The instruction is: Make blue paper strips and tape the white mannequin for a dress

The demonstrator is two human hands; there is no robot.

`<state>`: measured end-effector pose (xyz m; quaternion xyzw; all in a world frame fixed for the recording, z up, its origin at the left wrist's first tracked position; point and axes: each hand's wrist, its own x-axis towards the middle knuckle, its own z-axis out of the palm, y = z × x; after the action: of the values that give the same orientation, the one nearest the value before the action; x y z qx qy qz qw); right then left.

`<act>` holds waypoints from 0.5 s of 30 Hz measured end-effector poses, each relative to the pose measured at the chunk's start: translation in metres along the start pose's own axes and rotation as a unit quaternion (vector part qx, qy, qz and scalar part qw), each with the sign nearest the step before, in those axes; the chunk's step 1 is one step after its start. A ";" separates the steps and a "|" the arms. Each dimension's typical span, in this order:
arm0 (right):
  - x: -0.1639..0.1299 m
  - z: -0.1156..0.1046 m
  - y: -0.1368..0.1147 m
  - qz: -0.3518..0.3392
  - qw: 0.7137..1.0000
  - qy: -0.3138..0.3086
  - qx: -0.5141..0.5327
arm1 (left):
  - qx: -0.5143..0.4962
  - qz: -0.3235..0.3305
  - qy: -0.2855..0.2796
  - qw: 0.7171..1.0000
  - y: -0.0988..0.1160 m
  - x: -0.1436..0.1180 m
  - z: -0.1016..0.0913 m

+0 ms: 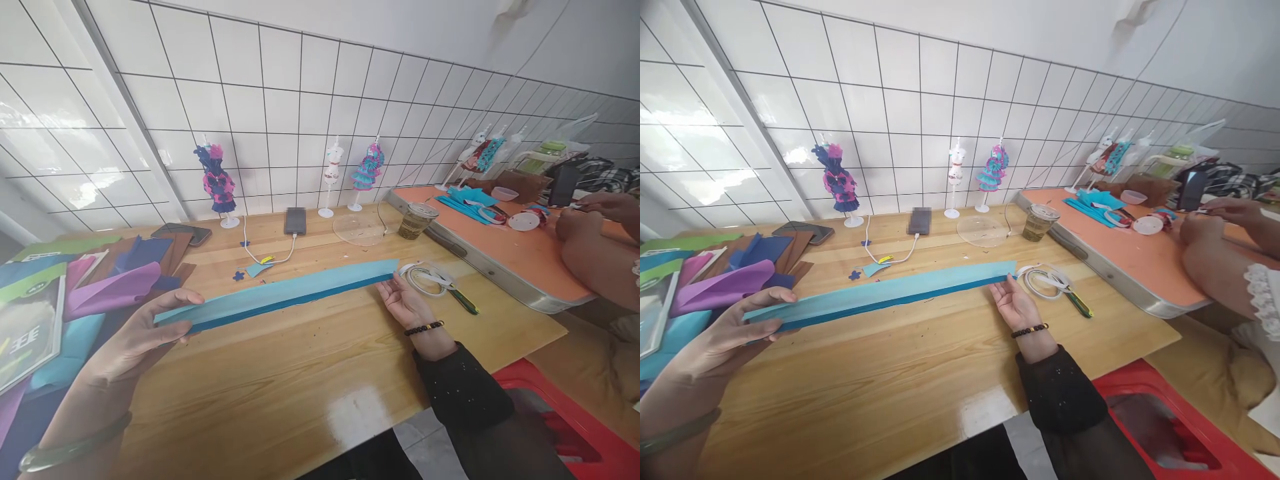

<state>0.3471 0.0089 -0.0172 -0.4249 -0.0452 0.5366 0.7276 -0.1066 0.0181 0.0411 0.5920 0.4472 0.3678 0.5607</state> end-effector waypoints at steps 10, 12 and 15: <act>0.001 -0.002 -0.001 -0.016 1.000 0.016 0.015 | 0.046 -0.013 0.005 0.999 0.002 0.001 0.004; 0.001 -0.002 -0.001 -0.017 1.000 0.013 0.018 | 0.053 -0.021 0.017 0.998 0.004 0.000 0.006; 0.000 -0.003 -0.001 -0.022 1.000 0.005 0.020 | 0.063 -0.037 0.028 0.997 0.007 -0.002 0.009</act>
<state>0.3488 0.0072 -0.0184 -0.4121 -0.0405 0.5194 0.7475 -0.0982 0.0137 0.0469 0.5988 0.5064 0.3342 0.5228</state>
